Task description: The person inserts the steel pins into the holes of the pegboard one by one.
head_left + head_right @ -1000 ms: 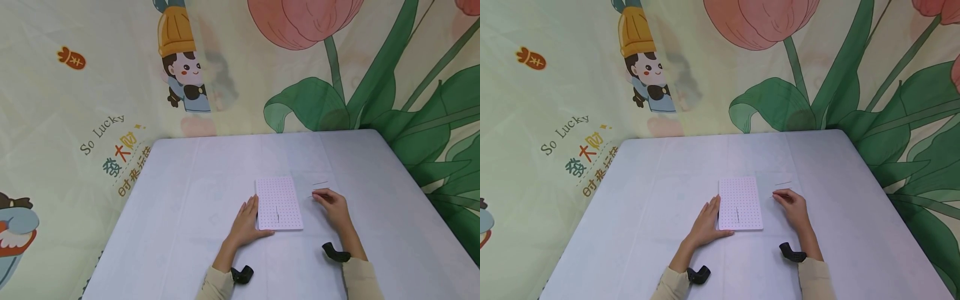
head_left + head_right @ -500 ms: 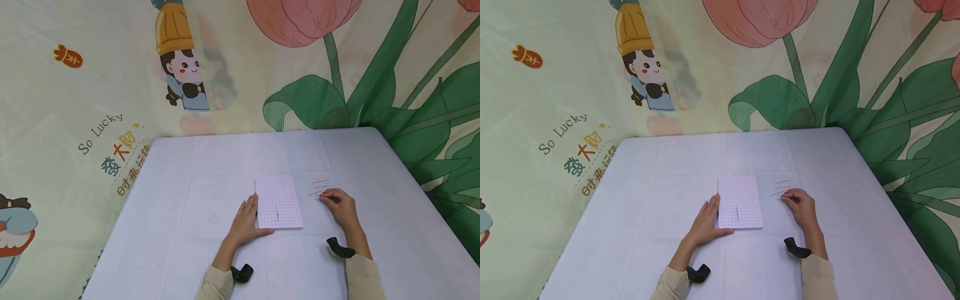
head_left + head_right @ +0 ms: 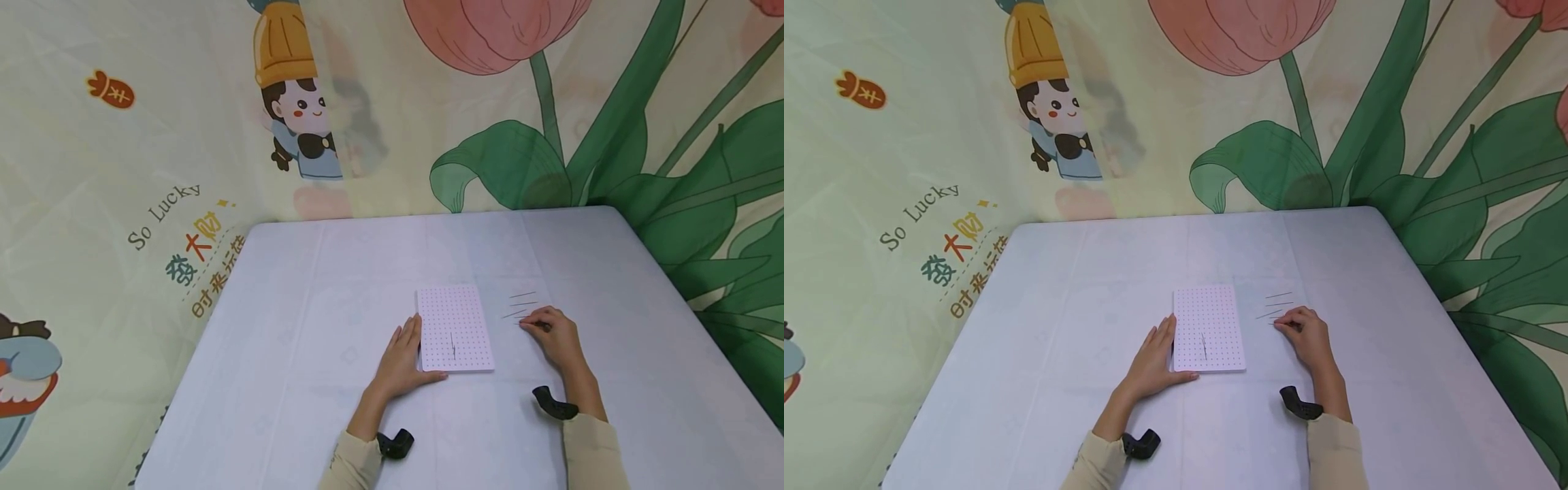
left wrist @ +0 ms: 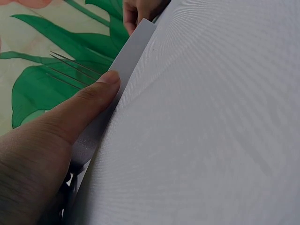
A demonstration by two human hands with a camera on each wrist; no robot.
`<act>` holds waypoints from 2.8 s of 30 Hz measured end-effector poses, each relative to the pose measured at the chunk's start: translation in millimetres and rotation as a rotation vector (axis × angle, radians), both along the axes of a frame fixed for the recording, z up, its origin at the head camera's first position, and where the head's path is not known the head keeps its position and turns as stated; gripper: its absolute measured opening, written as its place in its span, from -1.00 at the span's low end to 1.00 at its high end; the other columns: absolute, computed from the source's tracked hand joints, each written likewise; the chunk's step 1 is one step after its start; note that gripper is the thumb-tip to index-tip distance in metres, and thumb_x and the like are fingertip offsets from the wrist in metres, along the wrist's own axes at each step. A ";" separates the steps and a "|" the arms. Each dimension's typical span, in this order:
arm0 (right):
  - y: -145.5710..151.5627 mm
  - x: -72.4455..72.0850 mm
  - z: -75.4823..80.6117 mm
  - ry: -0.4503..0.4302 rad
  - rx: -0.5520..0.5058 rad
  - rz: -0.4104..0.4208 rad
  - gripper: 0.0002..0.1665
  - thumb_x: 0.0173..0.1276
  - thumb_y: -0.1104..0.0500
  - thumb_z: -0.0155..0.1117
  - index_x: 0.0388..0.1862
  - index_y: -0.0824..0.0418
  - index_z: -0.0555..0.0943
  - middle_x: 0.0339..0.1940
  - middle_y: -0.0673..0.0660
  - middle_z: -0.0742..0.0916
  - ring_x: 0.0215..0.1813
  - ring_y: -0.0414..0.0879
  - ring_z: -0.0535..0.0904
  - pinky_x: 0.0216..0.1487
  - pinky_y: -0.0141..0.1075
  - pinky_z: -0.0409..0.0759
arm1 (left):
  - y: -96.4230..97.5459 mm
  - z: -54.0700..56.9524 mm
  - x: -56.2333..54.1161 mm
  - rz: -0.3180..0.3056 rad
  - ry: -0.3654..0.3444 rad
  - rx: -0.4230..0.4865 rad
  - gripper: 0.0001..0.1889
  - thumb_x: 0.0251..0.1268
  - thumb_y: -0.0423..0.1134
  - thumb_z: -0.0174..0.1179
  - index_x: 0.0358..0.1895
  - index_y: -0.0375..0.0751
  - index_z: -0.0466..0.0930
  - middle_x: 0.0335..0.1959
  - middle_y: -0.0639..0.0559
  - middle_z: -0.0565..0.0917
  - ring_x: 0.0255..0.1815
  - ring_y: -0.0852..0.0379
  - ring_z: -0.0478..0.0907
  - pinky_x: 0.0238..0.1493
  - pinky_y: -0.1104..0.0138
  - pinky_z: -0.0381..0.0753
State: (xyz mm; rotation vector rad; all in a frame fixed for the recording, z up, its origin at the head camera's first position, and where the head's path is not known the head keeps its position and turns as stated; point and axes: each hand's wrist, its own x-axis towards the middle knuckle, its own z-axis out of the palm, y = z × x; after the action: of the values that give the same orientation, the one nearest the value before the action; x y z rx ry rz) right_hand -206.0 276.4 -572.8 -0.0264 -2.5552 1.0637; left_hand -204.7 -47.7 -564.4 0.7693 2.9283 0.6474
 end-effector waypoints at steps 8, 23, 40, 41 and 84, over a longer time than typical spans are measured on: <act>-4.3 -0.3 0.6 0.027 0.033 0.031 -0.93 0.10 0.31 0.38 -0.43 0.30 0.65 -0.36 0.11 0.61 -0.20 -0.02 0.43 -0.21 -0.18 0.41 | -1.2 -0.2 -1.2 -0.005 0.020 0.020 0.27 -0.18 0.52 0.09 0.45 -0.31 -0.21 0.47 -0.10 -0.09 0.47 0.10 -0.23 0.43 0.27 -0.27; -70.3 2.9 22.9 0.078 -0.477 0.122 -0.82 0.29 0.20 0.23 -0.28 0.34 0.58 -0.45 0.17 0.65 -0.44 -0.19 0.55 -0.44 -0.47 0.57 | -1.9 -0.4 3.0 -0.009 0.015 0.045 0.27 -0.17 0.50 0.12 0.44 -0.34 -0.20 0.47 -0.13 -0.07 0.47 0.08 -0.21 0.43 0.26 -0.26; -121.6 0.2 17.8 0.195 -0.517 0.426 -0.87 0.18 0.44 0.26 -0.28 0.43 0.53 -0.39 0.30 0.69 -0.31 -0.05 0.69 -0.27 -0.39 0.64 | -3.5 -0.3 0.9 -0.021 0.030 0.039 0.26 -0.15 0.51 0.08 0.44 -0.33 -0.21 0.47 -0.13 -0.07 0.46 0.09 -0.21 0.44 0.25 -0.25; -121.8 0.2 17.6 0.194 -0.505 0.427 -0.87 0.18 0.44 0.25 -0.28 0.42 0.53 -0.39 0.29 0.69 -0.30 -0.06 0.69 -0.26 -0.40 0.64 | -3.6 -0.2 0.9 -0.022 0.032 0.038 0.26 -0.15 0.51 0.08 0.44 -0.34 -0.21 0.47 -0.13 -0.07 0.46 0.09 -0.21 0.44 0.25 -0.24; -110.3 1.3 13.0 0.240 -0.321 0.560 -0.59 0.06 0.54 0.30 -0.05 0.41 0.58 -0.25 0.21 0.69 -0.22 0.04 0.65 -0.19 -0.33 0.64 | -2.5 2.2 3.0 -0.014 0.062 0.004 0.24 -0.13 0.49 0.10 0.44 -0.34 -0.19 0.46 -0.13 -0.05 0.46 0.09 -0.18 0.44 0.26 -0.23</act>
State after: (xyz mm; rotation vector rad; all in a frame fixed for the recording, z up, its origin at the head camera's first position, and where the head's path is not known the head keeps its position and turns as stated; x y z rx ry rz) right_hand -204.7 166.1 -559.7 0.7226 -2.1947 1.5574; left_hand -201.7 -50.2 -562.3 0.8251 2.9751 0.6403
